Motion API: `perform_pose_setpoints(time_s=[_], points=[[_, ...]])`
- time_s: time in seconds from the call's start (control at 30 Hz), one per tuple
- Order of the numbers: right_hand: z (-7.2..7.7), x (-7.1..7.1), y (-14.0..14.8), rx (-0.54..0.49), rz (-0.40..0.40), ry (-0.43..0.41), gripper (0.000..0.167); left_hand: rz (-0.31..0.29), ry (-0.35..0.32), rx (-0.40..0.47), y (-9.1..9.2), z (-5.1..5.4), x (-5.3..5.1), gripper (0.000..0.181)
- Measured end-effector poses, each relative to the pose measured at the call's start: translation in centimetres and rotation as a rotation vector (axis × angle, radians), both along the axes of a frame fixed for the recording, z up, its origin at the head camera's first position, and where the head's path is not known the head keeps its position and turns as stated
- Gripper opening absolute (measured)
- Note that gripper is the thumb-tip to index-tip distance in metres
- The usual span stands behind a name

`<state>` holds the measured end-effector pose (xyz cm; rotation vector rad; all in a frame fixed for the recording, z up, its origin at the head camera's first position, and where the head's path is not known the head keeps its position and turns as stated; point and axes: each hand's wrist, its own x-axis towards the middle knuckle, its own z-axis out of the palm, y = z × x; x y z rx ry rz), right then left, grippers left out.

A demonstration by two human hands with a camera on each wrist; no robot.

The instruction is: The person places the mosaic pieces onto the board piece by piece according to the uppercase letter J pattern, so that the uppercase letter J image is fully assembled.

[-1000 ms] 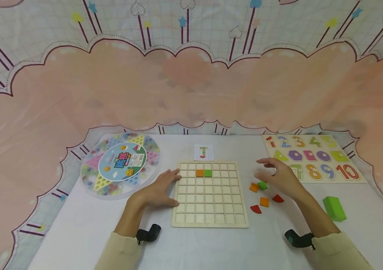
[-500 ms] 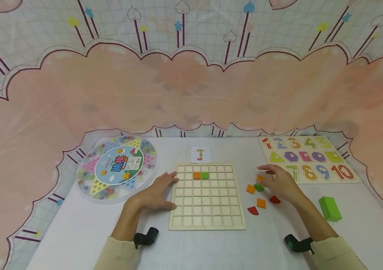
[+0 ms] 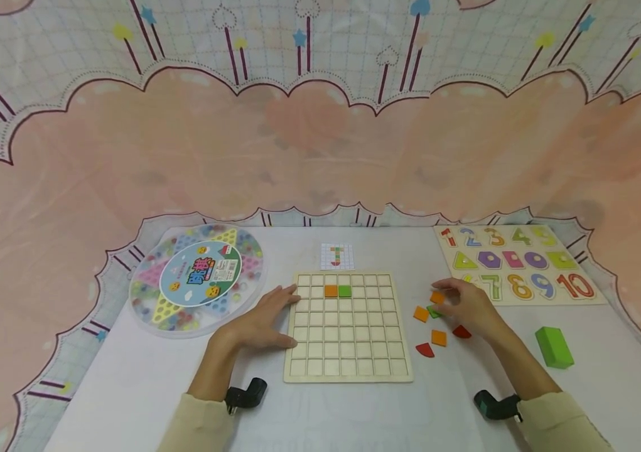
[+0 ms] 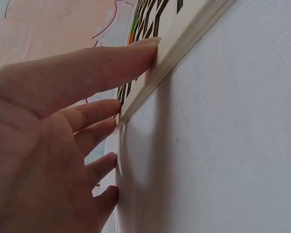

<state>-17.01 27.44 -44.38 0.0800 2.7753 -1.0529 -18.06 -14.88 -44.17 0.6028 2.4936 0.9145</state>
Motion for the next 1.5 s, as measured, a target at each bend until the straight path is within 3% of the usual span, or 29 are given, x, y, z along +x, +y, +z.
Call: perform_pose_setpoints(time_s=[0.63,1.03,1.5], points=[[-0.37,-0.5,0.56,0.04,0.007,0.012,0.032,-0.004,-0.014,-0.018,0.05,-0.04,-0.31,0.084],[-0.3,-0.44,0.1,0.042,0.001,0.032,0.03,-0.003,-0.012,-0.018,0.02,0.1,-0.24,0.083],[0.48,-0.73,0.43,0.07,0.002,-0.01,0.029,-0.007,-0.027,-0.022,0.13,0.18,-0.18,0.082]])
